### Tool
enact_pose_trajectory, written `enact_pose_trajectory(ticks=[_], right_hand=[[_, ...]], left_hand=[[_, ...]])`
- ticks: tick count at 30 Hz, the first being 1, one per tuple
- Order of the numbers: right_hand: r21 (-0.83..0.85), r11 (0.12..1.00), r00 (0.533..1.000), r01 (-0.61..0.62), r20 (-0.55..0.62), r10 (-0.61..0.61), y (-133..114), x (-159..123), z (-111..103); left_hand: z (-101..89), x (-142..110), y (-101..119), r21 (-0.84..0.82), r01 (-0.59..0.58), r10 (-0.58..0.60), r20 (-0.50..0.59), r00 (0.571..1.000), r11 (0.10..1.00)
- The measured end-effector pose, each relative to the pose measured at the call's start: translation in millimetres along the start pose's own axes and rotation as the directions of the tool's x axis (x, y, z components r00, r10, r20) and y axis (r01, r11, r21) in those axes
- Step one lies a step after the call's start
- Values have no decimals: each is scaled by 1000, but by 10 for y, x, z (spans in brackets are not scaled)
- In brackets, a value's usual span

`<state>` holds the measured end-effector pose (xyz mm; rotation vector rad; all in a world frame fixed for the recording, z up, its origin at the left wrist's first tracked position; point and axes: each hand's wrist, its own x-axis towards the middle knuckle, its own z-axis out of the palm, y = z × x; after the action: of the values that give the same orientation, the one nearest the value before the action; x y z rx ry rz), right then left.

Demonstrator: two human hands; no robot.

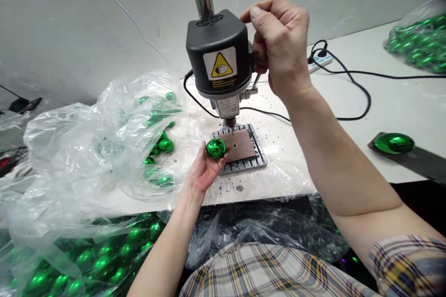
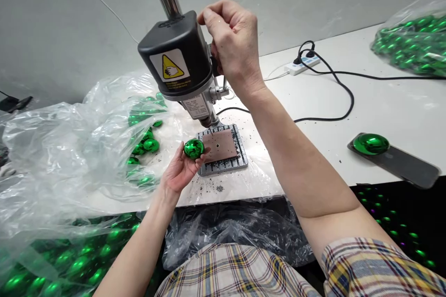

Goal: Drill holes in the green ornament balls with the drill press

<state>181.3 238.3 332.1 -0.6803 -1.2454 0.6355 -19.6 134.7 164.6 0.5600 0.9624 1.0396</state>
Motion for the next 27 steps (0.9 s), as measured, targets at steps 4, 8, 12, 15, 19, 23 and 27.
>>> enact_pose_trajectory(ticks=[4, 8, 12, 15, 19, 23, 27], right_hand=[[10, 1000, 1000, -8, -10, 8, -34, -8, 13], [22, 998, 996, -61, -58, 62, -83, -12, 44], [3, 998, 996, -64, -58, 64, -113, -23, 55], [0, 999, 997, -51, -61, 51, -117, -39, 46], [-20, 999, 998, -31, -47, 30, -113, -56, 33], [-33, 998, 997, -55, -64, 53, -129, -56, 46], [-49, 995, 994, -85, -78, 81, -164, -62, 57]], left_hand=[[-63, 121, -76, 56, -197, 199, -37, 979, 979], [-139, 308, -152, 210, -316, 340, -93, 936, 925], [-157, 454, -245, 361, -433, 491, -82, 867, 826], [-134, 497, -323, 434, -500, 566, -29, 824, 749], [-107, 506, -400, 532, -523, 598, 38, 801, 666], [-83, 520, -399, 569, -537, 618, 63, 783, 622], [-45, 567, -359, 538, -557, 606, 104, 789, 632]])
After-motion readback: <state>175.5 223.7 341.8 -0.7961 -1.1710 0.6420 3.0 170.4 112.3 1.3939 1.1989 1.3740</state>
